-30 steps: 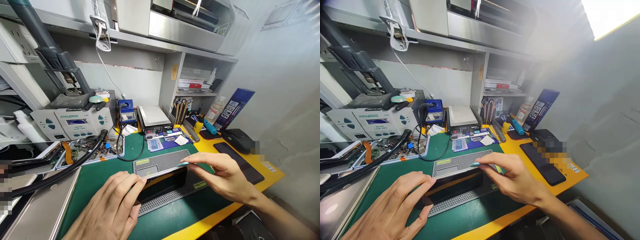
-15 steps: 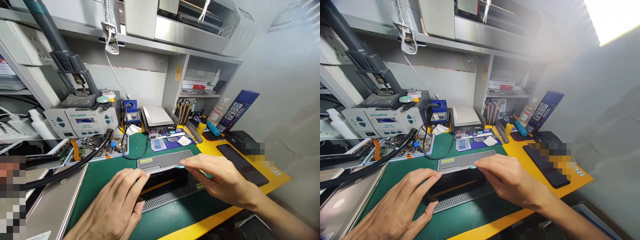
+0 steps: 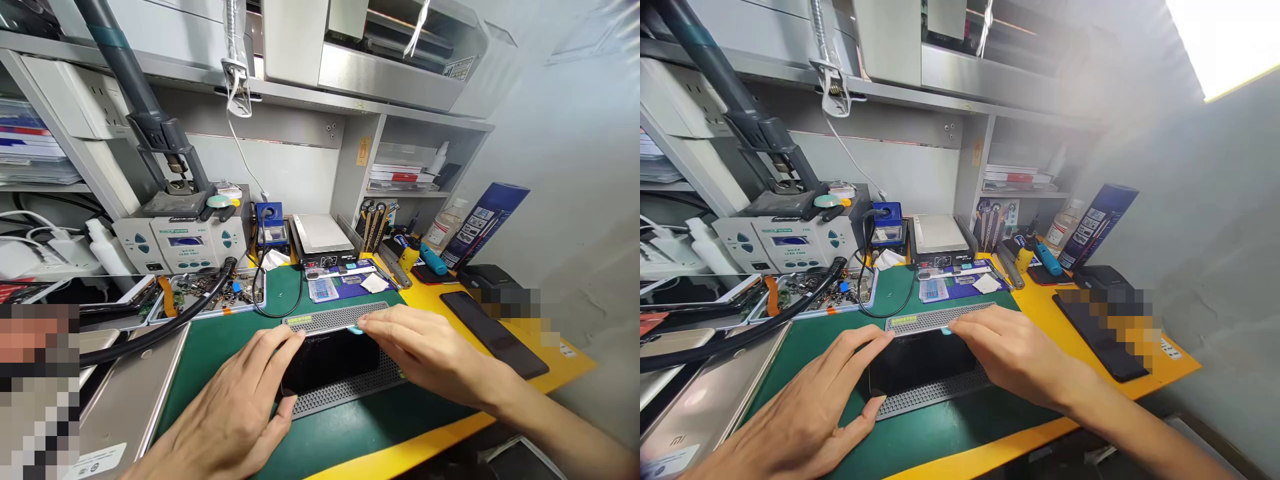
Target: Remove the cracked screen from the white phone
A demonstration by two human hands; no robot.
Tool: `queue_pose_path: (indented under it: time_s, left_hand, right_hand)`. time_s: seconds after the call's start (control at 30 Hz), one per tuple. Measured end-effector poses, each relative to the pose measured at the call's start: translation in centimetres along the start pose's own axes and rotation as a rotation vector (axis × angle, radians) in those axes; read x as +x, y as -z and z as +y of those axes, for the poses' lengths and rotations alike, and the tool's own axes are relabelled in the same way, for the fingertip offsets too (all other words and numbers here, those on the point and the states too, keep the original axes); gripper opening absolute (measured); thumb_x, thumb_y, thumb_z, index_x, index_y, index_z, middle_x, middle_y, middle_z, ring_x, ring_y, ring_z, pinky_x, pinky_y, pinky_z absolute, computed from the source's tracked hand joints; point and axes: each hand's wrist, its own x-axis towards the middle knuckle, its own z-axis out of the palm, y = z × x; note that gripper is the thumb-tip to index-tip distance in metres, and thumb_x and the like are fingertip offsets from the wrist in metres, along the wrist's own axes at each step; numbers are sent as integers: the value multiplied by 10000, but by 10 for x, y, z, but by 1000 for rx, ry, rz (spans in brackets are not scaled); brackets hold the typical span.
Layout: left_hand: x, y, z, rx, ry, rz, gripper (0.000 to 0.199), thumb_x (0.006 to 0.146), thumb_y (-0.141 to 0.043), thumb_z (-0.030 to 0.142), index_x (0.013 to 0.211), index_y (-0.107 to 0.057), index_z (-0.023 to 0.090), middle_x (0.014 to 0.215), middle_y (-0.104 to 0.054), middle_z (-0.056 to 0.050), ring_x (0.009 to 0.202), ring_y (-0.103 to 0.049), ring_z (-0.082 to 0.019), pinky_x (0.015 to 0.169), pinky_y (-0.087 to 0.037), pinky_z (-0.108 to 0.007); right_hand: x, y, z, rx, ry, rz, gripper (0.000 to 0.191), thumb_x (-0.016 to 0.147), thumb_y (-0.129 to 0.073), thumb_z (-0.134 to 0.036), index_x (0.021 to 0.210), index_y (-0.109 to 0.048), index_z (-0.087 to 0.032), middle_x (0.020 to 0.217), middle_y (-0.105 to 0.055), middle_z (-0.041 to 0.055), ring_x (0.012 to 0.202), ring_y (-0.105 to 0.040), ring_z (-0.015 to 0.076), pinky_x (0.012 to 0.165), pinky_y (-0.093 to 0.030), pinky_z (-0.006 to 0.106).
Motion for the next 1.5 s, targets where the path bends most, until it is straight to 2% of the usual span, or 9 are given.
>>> queue_pose_path:
  time_s: [0.1,0.23,0.33,0.53,0.93,1.13,1.33,1.43,1.5]
  left_hand:
    - [1,-2,-3,-85,89,-85,711,872,-511,166,1524,-228,192,1484,-373,-114,1345,-447,-229,1070,-496,-334]
    - [4,-2,-3,-183,162,-119,727,859,-514,177,1517,-207,232,1475,-367,-105,1323,-474,-230,1079,-496,-369]
    - [6,-2,-3,-212,177,-133,730,858,-523,182,1515,-209,240,1467,-368,-109,1307,-491,-242,1078,-498,-386]
    - [5,0,-2,-173,156,-127,715,855,-530,174,1510,-248,227,1440,-386,-141,1263,-534,-273,1030,-534,-406]
    - [11,0,-1,-80,93,-63,605,847,-527,214,1430,-368,180,1328,-444,-146,1145,-587,-272,914,-588,-388]
    - [16,2,-2,-111,125,-113,624,817,-544,211,1417,-371,214,1328,-440,-130,1134,-583,-269,917,-570,-395]
    - [26,12,-6,-268,216,-204,595,796,-599,251,1362,-418,223,1254,-531,-89,1096,-615,-244,930,-554,-365]
    - [27,14,-12,-337,265,-208,642,787,-647,318,1378,-426,202,1196,-590,-87,1063,-633,-253,915,-555,-365]
    - [28,14,-15,-367,299,-207,667,777,-672,352,1383,-436,205,1172,-612,-84,1048,-638,-256,915,-555,-377]
  right_hand:
    - [13,2,10,172,-183,-69,227,946,-553,-122,1128,-674,-183,1022,-760,60,894,-705,161,804,-550,269]
    - [37,7,22,334,-510,-287,221,943,-577,-295,1047,-736,-181,949,-766,55,820,-692,194,696,-526,277]
    - [47,8,30,409,-619,-356,285,911,-601,-373,1025,-753,-161,905,-757,59,784,-671,209,647,-498,280]
    - [54,7,43,663,-682,-434,255,835,-652,-350,947,-767,-152,780,-717,26,696,-629,175,631,-487,267]
    - [59,8,52,871,-814,-461,196,744,-720,-264,894,-767,-146,725,-690,13,682,-631,151,675,-560,281]
    - [55,5,53,885,-769,-405,184,747,-724,-279,880,-760,-156,737,-700,11,671,-641,142,674,-563,276]
    - [36,-6,72,802,-843,-291,268,806,-630,-279,999,-720,-118,844,-724,82,747,-694,179,636,-559,272]
    - [17,-9,84,653,-872,-266,167,775,-639,-241,828,-729,-110,714,-696,77,654,-668,192,538,-493,269]
    - [5,-8,86,555,-858,-243,128,761,-659,-226,740,-726,-119,684,-690,77,677,-663,213,591,-492,294]
